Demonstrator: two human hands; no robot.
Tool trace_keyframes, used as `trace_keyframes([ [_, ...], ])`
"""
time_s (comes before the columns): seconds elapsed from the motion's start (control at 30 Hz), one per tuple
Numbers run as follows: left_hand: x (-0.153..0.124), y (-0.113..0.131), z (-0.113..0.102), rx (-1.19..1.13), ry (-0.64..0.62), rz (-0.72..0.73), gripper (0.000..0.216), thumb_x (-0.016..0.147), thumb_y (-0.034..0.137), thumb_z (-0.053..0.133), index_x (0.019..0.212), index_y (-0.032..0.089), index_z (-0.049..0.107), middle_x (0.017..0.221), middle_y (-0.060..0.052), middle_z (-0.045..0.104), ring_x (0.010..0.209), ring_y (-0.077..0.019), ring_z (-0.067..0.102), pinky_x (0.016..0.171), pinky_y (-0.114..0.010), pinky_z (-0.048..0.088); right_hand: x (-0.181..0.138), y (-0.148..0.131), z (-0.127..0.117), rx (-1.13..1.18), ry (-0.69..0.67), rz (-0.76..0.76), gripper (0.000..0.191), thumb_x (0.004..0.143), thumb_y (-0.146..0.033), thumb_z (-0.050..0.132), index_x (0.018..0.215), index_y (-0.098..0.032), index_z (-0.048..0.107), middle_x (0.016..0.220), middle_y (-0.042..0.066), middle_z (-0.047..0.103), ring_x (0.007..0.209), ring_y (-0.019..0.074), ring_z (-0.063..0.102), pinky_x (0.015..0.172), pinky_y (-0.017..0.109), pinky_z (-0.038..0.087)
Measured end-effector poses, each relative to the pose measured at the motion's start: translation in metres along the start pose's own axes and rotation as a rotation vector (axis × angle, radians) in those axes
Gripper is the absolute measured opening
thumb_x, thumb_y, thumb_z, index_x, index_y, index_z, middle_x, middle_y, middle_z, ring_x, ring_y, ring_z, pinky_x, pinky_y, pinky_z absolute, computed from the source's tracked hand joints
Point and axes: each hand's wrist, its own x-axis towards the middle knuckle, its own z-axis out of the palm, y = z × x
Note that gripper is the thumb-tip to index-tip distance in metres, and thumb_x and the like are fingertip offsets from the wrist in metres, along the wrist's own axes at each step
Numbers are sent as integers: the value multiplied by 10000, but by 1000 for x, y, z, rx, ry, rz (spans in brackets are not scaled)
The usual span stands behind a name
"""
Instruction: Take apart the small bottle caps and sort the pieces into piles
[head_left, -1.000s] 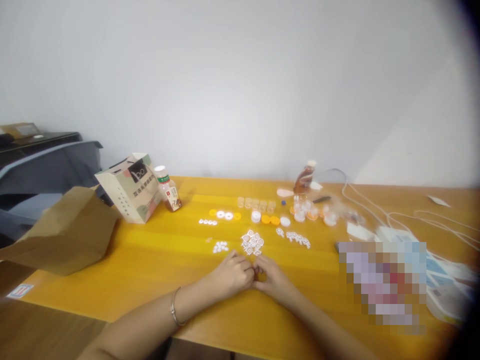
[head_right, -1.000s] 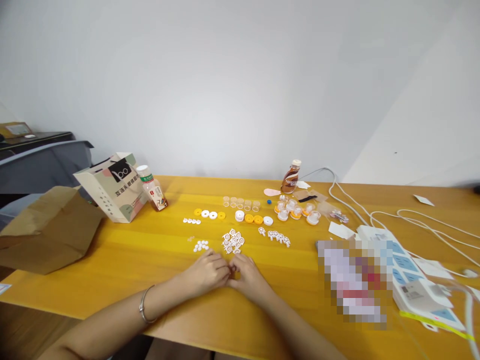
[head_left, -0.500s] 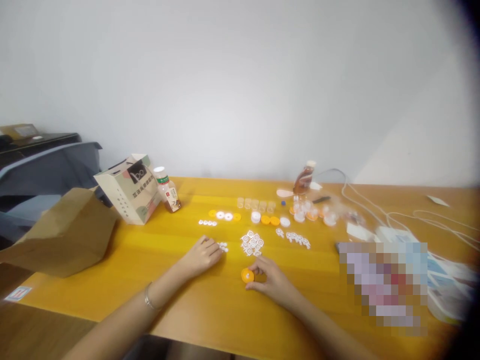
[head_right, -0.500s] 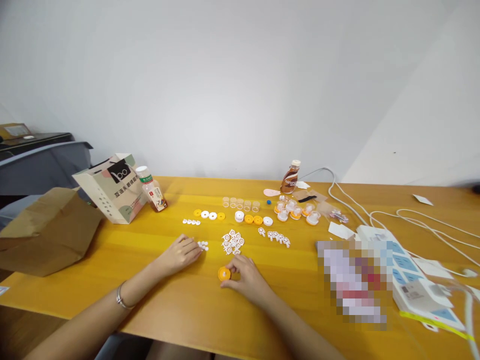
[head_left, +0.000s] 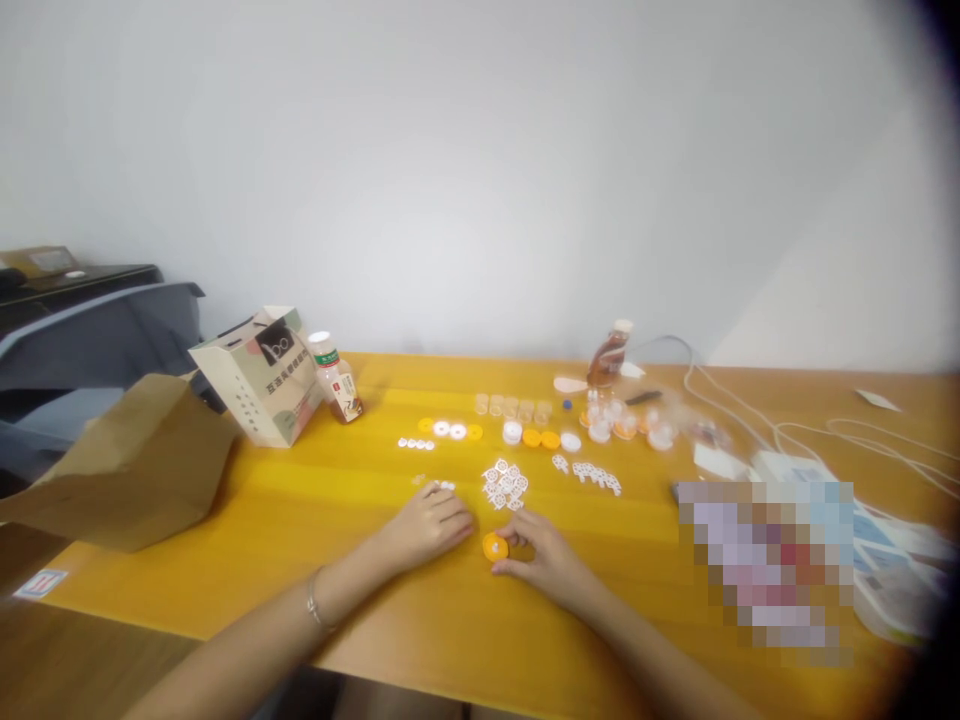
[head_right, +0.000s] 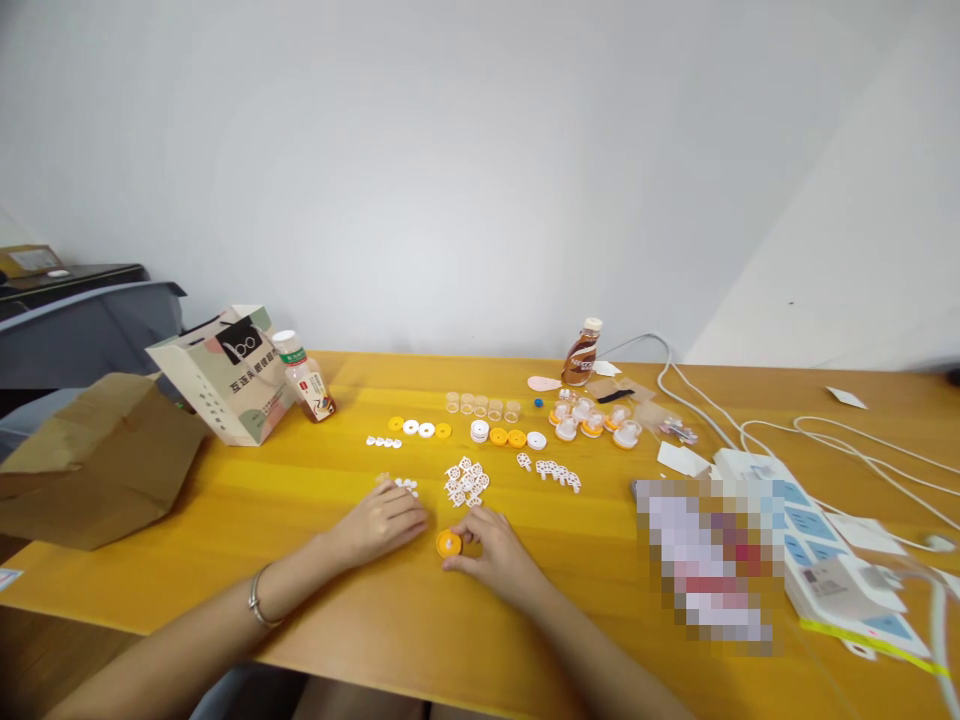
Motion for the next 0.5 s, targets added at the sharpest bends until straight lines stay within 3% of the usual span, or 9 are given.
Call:
trace_keyframes([
  [0.17, 21, 18, 0, -80, -47, 111, 221, 929, 291, 408, 835, 173, 569, 746, -4, 593, 716, -129, 506, 665, -282, 309, 1, 2, 1, -25, 1, -28, 245, 671, -402, 716, 812, -223, 626, 767, 12, 568, 740, 178, 529, 686, 305, 412],
  [0.5, 21, 15, -3, 115, -42, 390, 171, 910, 154, 410, 858, 129, 571, 804, -56, 597, 701, -134, 514, 619, -283, 346, 1, 5, 1, -35, 0, -50, 227, 681, -393, 708, 768, -209, 608, 740, 10, 550, 724, 175, 522, 670, 296, 413],
])
